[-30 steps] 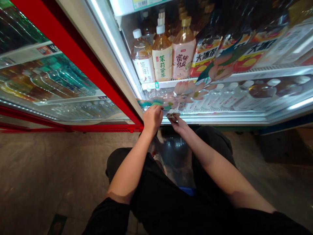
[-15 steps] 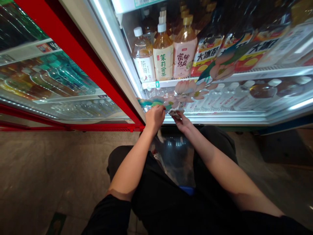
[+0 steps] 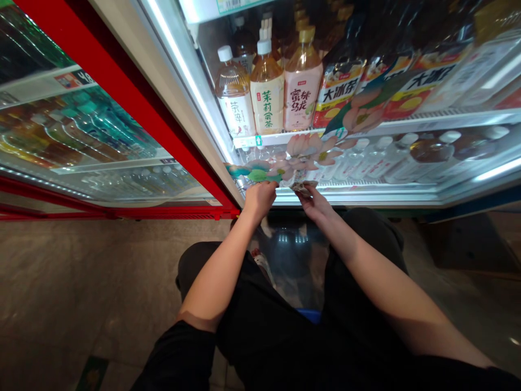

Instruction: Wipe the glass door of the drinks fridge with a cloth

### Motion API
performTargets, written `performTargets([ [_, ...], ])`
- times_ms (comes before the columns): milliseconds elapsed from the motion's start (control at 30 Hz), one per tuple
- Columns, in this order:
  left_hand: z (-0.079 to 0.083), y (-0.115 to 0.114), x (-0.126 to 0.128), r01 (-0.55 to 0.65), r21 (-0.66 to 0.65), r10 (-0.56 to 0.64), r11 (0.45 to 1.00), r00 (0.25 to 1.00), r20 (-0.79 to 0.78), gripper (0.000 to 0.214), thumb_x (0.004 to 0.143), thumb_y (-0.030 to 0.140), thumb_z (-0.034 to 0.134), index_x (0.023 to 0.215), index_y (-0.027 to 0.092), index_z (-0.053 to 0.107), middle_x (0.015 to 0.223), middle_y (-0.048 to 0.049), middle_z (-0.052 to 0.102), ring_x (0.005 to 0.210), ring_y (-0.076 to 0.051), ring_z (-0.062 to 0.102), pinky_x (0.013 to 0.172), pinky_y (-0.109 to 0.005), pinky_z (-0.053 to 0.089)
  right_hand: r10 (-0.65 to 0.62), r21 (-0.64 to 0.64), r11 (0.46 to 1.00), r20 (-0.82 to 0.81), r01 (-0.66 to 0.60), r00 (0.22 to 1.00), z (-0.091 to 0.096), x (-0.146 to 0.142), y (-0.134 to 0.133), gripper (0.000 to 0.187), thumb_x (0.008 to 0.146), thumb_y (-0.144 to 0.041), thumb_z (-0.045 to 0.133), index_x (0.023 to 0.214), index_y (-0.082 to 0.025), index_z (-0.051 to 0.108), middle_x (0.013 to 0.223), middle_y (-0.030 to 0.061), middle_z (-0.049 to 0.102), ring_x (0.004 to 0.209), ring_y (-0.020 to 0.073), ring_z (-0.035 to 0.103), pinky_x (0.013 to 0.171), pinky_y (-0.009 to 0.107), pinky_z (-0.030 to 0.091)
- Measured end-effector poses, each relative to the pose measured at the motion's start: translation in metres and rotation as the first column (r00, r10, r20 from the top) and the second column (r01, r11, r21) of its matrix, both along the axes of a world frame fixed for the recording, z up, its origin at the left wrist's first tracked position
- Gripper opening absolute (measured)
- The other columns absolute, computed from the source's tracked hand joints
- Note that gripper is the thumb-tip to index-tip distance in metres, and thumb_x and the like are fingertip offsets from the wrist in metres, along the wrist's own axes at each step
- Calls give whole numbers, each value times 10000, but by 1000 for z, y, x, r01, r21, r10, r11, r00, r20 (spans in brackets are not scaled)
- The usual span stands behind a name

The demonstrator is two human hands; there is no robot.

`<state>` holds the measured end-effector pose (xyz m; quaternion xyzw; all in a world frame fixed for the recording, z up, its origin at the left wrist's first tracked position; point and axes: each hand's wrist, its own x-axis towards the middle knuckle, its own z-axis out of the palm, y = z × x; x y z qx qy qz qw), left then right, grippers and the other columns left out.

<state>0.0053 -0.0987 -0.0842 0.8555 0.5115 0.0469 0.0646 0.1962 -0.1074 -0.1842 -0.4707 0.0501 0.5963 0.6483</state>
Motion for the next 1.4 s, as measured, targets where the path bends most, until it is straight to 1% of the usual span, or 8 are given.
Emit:
performTargets([
  [200, -4, 0, 7, 223, 11, -223, 975, 975, 24, 251, 1051, 214, 646, 1262, 231, 780, 1237, -92, 825, 1163, -269, 776, 1013, -376, 570, 9, -38, 999, 50, -7, 999, -8, 1, -4, 234, 833, -30, 780, 834, -245, 687, 738, -33, 749, 841, 166, 783, 896, 287, 710],
  [367, -5, 1, 9, 333, 34, -334, 942, 942, 26, 248, 1067, 202, 620, 1260, 213, 775, 1265, -103, 814, 1210, -265, 754, 1068, -393, 541, 11, 14, 1000, 42, -11, 999, 0, 5, -5, 204, 865, -43, 745, 853, -244, 711, 811, -16, 792, 867, 157, 787, 889, 262, 706],
  [567, -8, 3, 0, 361, 63, -363, 930, 931, 27, 265, 1084, 207, 583, 1270, 185, 772, 1264, -118, 814, 1175, -276, 761, 1029, -399, 558, -9, -21, 1000, 43, 10, 999, -3, 13, -8, 228, 866, -20, 743, 809, -232, 682, 736, -35, 760, 765, 133, 763, 855, 238, 700],
  [667, -9, 1, -5, 362, 81, -365, 929, 930, 30, 275, 1093, 219, 568, 1277, 191, 771, 1246, -119, 817, 1166, -275, 763, 1032, -401, 556, 14, -37, 999, 29, -13, 999, -4, 13, -8, 246, 871, 5, 715, 803, -229, 682, 706, -31, 746, 765, 151, 768, 856, 263, 707],
  [867, -10, -4, -11, 356, 108, -362, 928, 931, 43, 298, 1092, 229, 573, 1329, 214, 753, 1301, -123, 800, 1209, -277, 742, 1070, -423, 540, 50, 34, 998, 3, -50, 999, 8, 27, -9, 195, 890, -21, 733, 862, -214, 721, 847, 2, 811, 836, 149, 793, 870, 249, 704],
  [1100, -11, -8, -12, 381, 91, -385, 920, 922, 41, 304, 1090, 227, 570, 1337, 216, 746, 1332, -110, 793, 1224, -285, 733, 1101, -436, 527, 32, -26, 999, 26, -31, 999, -6, 26, -11, 234, 844, 1, 769, 821, -215, 684, 705, -31, 754, 668, 134, 740, 747, 240, 712],
  [1300, -12, -8, -16, 389, 74, -393, 918, 919, 38, 298, 1086, 225, 574, 1325, 225, 752, 1290, -118, 800, 1205, -275, 736, 1092, -442, 533, 44, 47, 998, -5, -44, 999, 4, 30, -11, 187, 870, -30, 768, 854, -210, 719, 814, -2, 806, 772, 135, 785, 813, 220, 702],
  [1400, -13, -8, -17, 389, 71, -392, 919, 919, 36, 291, 1087, 224, 569, 1309, 226, 757, 1263, -115, 805, 1199, -275, 738, 1088, -438, 532, 39, 41, 998, -4, -39, 999, 6, 35, -12, 181, 885, -25, 752, 851, -200, 724, 813, 2, 808, 762, 129, 782, 782, 204, 695],
])
